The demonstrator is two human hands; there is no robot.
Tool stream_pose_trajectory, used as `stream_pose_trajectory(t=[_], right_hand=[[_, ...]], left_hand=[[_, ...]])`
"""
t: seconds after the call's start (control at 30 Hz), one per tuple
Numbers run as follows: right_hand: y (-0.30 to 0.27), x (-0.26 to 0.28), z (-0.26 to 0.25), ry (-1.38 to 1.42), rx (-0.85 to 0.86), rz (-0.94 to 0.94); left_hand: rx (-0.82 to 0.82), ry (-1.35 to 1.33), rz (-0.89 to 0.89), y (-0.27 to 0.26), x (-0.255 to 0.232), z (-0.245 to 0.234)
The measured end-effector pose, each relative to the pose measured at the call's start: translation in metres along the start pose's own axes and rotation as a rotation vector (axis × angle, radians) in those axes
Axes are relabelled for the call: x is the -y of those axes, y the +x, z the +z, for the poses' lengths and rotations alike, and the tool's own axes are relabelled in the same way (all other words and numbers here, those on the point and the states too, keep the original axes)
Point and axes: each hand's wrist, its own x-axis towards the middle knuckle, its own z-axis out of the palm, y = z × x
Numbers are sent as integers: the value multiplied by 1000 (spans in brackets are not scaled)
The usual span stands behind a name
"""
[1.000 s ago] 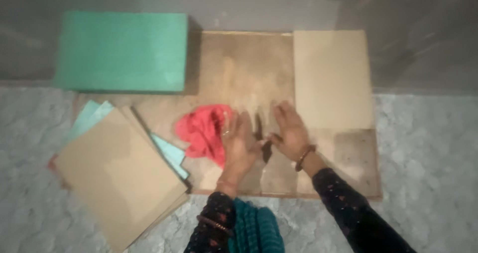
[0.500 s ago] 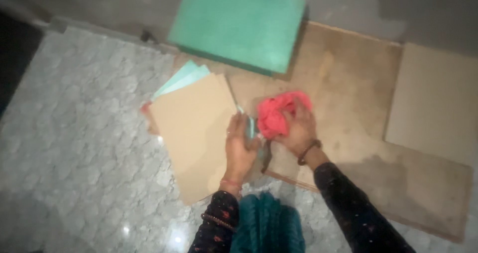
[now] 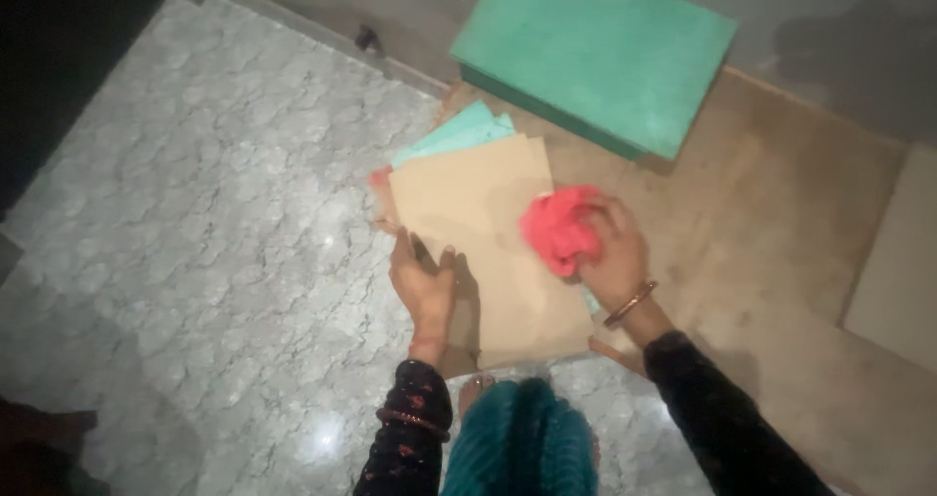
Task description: The person wipes the surface of several flat boards using a red cloth. They handle the boards one at a time, wiping each surface and then placing them aside or stacking them.
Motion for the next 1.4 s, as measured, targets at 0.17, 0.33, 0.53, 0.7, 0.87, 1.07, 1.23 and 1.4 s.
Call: stream_pose_trajectory(t=[0.17,0.33,0.53,0.7,0.87,1.07,1.23,1.4], right_hand=[[6,37,47,76,268,-178],[12,68,74,-301,424,71],[-6,53,91,-168,559,-378],[-35,28,74,28,832,-609],[16,-21,79,8,475,-546],[77,-8,120,-151,163,-180],[45,40,123,-18,353,-377],[-21,59,80,25,667,-619]], left_hand=[[42,24,-32,8,8,-3],[163,123,19,16,30,-9],[420,397,124,47,25,-3],[526,439,99,58,8,-13],[636,460,91,69,10,-16],[655,416,222,73,24,-17],[678,400,170,78,14,-22],[732,410,30,76,10,-26]])
